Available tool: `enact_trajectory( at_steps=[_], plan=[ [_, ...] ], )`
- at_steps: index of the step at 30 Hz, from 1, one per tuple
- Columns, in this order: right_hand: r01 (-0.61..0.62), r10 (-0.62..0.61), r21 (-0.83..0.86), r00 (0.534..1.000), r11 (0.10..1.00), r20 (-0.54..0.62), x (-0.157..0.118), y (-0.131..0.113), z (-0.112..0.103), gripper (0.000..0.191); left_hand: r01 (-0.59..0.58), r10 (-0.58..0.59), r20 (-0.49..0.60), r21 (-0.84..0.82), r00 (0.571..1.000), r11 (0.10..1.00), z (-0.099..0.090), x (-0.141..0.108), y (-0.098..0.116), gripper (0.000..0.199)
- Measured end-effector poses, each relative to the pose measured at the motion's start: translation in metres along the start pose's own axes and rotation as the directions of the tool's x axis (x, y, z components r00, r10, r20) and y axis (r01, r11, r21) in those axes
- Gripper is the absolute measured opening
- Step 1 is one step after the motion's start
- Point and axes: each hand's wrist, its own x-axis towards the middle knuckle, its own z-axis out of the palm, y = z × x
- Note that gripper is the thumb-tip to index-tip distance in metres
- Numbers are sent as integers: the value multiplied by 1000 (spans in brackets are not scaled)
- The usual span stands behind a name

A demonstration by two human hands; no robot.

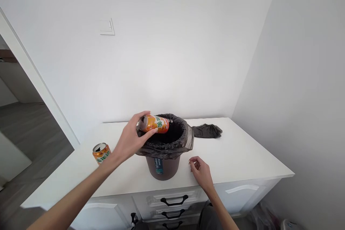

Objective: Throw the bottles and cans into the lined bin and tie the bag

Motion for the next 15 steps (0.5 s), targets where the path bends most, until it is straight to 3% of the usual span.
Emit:
enact_trajectory(
  at_steps=[3, 5, 8, 11, 13, 15],
  plan=[
    [11, -11, 13, 1000, 1000, -5, 0, 1, 0, 28, 5, -3, -30, 50, 1000, 999, 5, -12, -11, 46],
    [9, -9, 10, 1000, 1000, -1, 0, 0, -1, 28, 18, -3, -110, 134, 994, 991, -9, -23, -32, 40],
    [6, -6, 4, 1000, 1000, 3, 1, 0, -2, 28, 58, -6, -138, 375, 990, 925, -43, -40, -87, 39],
    [17, -17, 16, 1000, 1000, -2, 0, 2, -2, 28, 156, -181, -19, 596, 983, 787, -74, -64, -152, 50],
    [18, -18, 21, 1000, 1000, -3, 0, 3, -1, 27, 217, -349, 81, 645, 934, 732, -86, -83, -186, 56],
    [12, -12, 16, 1000, 1000, 4, 0, 5, -1, 25, 287, -483, 156, 634, 862, 718, -91, -99, -204, 61]
  ],
)
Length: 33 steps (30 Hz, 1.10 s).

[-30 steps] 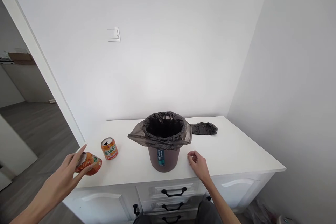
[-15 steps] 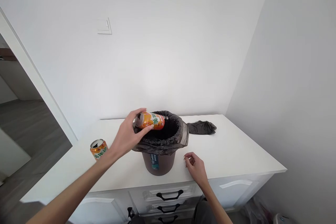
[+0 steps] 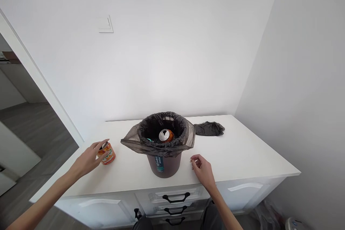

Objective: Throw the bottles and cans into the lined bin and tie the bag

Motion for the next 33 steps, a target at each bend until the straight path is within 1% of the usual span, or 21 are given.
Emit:
enact_trajectory(
  at_steps=[1, 2, 3, 5, 7, 8, 9, 11, 13, 15, 18, 20, 22, 24, 25, 26, 28, 30, 31, 32, 33],
  plan=[
    [-5, 5, -6, 1000, 1000, 6, 0, 1, 0, 25, 26, -25, 41, -20, 999, 999, 3, -4, -4, 62],
    [-10, 10, -11, 1000, 1000, 11, 0, 1, 0, 25, 49, -47, 39, -39, 998, 998, 2, -7, -3, 63],
    [-15, 15, -13, 1000, 1000, 15, 0, 1, 0, 26, 63, -63, -3, -61, 998, 996, -2, -9, 2, 63],
    [-21, 21, -8, 1000, 1000, 16, 0, 0, 0, 26, 55, -79, -182, -134, 980, 989, -21, -11, 22, 64],
    [-18, 18, 7, 1000, 1000, 11, 0, 0, -1, 26, -8, -96, -394, -256, 914, 967, -52, -10, 54, 65],
    [-12, 12, 16, 1000, 1000, 7, 0, -1, -1, 26, -58, -94, -450, -313, 888, 948, -70, -9, 73, 65],
    [-5, 5, 23, 1000, 1000, 3, 0, -2, -1, 26, -140, -52, -484, -352, 873, 926, -87, -8, 93, 65],
    [7, -7, 33, 1000, 999, -5, 0, -3, -1, 26, -312, 110, -503, -339, 857, 888, -119, -5, 133, 64],
    [9, -8, 32, 1000, 999, -8, 1, -4, -1, 27, -463, 316, -448, -268, 836, 845, -139, 2, 170, 59],
    [3, -3, 27, 1000, 1000, -9, 1, -5, -2, 26, -582, 497, -343, -215, 797, 784, -145, 13, 198, 54],
    [0, 1, 25, 1000, 1000, -6, 2, -7, -2, 24, -690, 678, -131, -150, 723, 708, -131, 37, 222, 46],
    [1, -1, 30, 1000, 1000, -1, 2, -7, -2, 24, -716, 720, -20, -124, 694, 687, -116, 51, 229, 43],
    [3, -3, 36, 1000, 999, 3, 3, -6, -2, 23, -717, 728, 38, -149, 684, 681, -103, 58, 232, 44],
    [1, -2, 45, 1000, 999, 8, 3, -4, -2, 23, -698, 721, 59, -208, 691, 686, -96, 57, 232, 50],
    [-2, 1, 55, 1000, 999, 14, 3, -4, -2, 23, -681, 708, 51, -234, 705, 694, -95, 54, 230, 54],
    [-8, 7, 74, 1000, 997, 22, 3, -3, -2, 24, -658, 685, 26, -253, 729, 710, -95, 49, 227, 56],
    [-33, 25, 148, 998, 988, 59, 4, -5, -4, 27, -591, 601, -56, -275, 798, 759, -97, 37, 216, 55],
    [-92, 61, 264, 990, 960, 126, 8, -13, -10, 34, -488, 470, -135, -309, 872, 816, -100, 26, 199, 54],
    [-136, 83, 334, 983, 933, 166, 10, -21, -15, 39, -410, 380, -154, -344, 912, 845, -100, 22, 188, 57],
    [-188, 109, 407, 972, 894, 209, 14, -31, -22, 44, -311, 278, -141, -397, 950, 863, -99, 18, 177, 62],
    [-245, 133, 480, 957, 842, 256, 19, -43, -29, 47, -191, 174, -80, -468, 982, 863, -99, 15, 168, 67]
  ],
)
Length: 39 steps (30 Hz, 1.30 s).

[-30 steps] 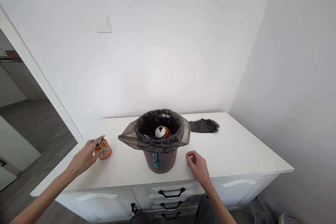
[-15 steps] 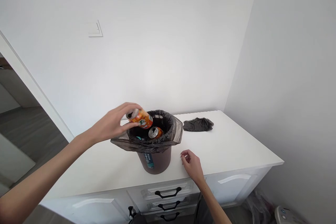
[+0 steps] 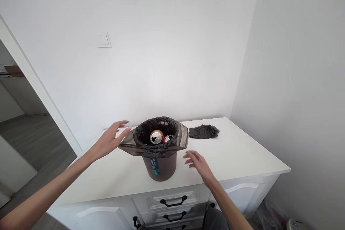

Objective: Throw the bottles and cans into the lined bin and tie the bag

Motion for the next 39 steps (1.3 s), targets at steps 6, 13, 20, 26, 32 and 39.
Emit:
enact_trajectory(
  at_steps=[6, 13, 20, 26, 32, 39],
  plan=[
    [-191, 141, 294, 973, 936, 184, 14, -118, 8, 46, 603, -264, 576, -541, 774, 586, -1, -4, -18, 57],
    [101, -99, 138, 995, 985, -19, 44, -217, 45, 24, 340, -365, 165, -804, 916, 488, 2, 25, 17, 41],
    [269, -254, 123, 959, 955, -126, 42, -266, 43, 22, 98, -334, -100, -844, 937, 527, -21, 29, 54, 64],
    [360, -331, 74, 908, 930, -258, 9, -255, 9, 26, -70, -348, -372, -762, 860, 643, -34, 1, 43, 50],
    [349, -298, 145, 910, 926, -288, -38, -203, -14, 36, -38, -370, -371, -748, 852, 663, -30, -55, 24, 45],
    [257, -63, 483, 922, 837, -382, -62, -138, 0, 42, 139, -616, -117, -926, 779, 352, -15, -90, 13, 49]
  ],
)
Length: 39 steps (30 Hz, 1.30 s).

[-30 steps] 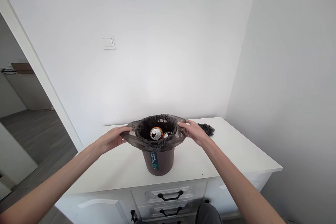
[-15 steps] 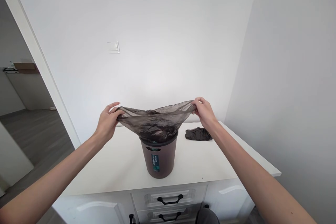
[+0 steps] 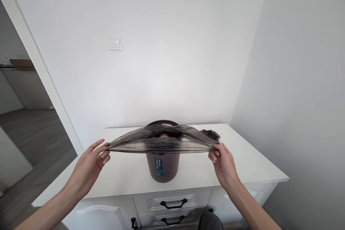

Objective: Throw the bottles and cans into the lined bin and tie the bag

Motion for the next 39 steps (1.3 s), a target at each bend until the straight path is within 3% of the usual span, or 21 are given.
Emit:
enact_trajectory(
  at_steps=[2, 4, 8, 11, 14, 16, 18, 20, 22, 25, 31, 39],
  plan=[
    [-59, 60, 38, 998, 998, -2, 2, 3, -5, 39, 48, -48, -34, -1, 998, 999, -5, 4, -2, 46],
    [-107, 106, 104, 994, 989, 15, 6, 3, -11, 39, 10, -10, -43, -7, 999, 1000, -14, 10, -10, 39],
    [-248, 242, 244, 969, 937, 56, 2, 16, -28, 43, -84, 83, 17, 49, 996, 995, -40, 18, -57, 34],
    [-287, 273, 119, 955, 951, 116, -13, 48, -35, 39, -41, -33, 216, 330, 976, 943, -55, 14, -101, 50],
    [-182, 206, -135, 959, 974, 193, -26, 78, -27, 28, -12, -235, 404, 521, 884, 853, -49, 10, -119, 72],
    [-114, 169, -229, 957, 967, 236, -26, 84, -12, 26, -12, -249, 496, 464, 832, 886, -31, 11, -112, 79],
    [-83, 155, -245, 944, 966, 292, -19, 76, 10, 31, -9, -183, 536, 335, 824, 942, -4, 16, -95, 76],
    [-56, 130, -221, 932, 974, 337, -6, 59, 37, 34, 16, -136, 452, 260, 882, 966, 26, 24, -74, 62],
    [-41, 99, -190, 946, 981, 307, 11, 40, 63, 36, 16, -76, 315, 190, 946, 982, 52, 32, -55, 47],
    [-7, 43, -113, 947, 994, 318, 38, 21, 94, 36, -1, 1, 255, -1, 967, 1000, 81, 40, -35, 31],
    [-11, -23, 76, 905, 997, 425, 72, 9, 126, 37, 252, -137, 301, -388, 944, 887, 112, 55, -11, 23],
    [-12, 21, -32, 959, 999, 282, 101, 2, 162, 50, 300, -184, 297, -414, 937, 860, 140, 92, -5, 28]
  ],
)
